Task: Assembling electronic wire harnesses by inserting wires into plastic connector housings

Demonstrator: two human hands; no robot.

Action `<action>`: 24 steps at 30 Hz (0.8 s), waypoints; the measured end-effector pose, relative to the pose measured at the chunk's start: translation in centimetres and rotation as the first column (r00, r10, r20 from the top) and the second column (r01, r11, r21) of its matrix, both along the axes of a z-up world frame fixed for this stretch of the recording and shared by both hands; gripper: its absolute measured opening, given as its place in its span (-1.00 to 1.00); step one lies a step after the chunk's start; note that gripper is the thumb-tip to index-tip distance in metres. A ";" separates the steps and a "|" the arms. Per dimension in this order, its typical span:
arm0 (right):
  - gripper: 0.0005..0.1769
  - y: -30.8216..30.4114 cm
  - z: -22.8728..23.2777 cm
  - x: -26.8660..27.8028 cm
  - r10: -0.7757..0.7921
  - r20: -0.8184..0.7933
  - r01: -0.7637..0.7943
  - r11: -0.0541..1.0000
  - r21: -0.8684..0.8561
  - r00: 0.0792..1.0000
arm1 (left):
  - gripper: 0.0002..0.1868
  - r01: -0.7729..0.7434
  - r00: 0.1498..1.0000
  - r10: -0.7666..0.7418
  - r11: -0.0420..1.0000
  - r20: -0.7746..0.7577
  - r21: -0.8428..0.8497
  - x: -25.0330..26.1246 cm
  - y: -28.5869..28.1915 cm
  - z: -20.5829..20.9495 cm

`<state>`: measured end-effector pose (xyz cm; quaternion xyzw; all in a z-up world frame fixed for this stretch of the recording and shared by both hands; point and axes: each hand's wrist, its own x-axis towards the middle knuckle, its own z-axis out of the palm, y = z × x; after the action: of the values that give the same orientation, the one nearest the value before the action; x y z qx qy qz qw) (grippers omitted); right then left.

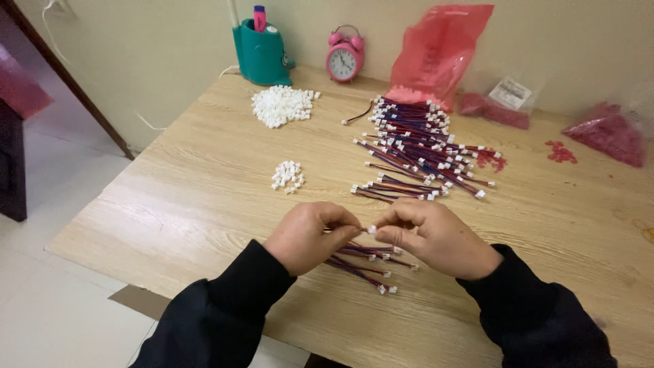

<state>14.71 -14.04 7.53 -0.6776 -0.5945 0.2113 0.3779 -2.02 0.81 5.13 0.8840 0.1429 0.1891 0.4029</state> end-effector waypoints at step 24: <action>-0.81 2.6 -1.4 2.7 -0.137 -0.325 0.165 0.984 0.061 0.936 | -0.81 -0.207 0.972 0.229 0.934 0.043 -0.291 4.7 -0.3 -1.5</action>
<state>17.39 -11.39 6.11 -0.6611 -0.4802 0.2623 0.5133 2.71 0.49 3.58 0.7875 0.2505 0.2438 0.5076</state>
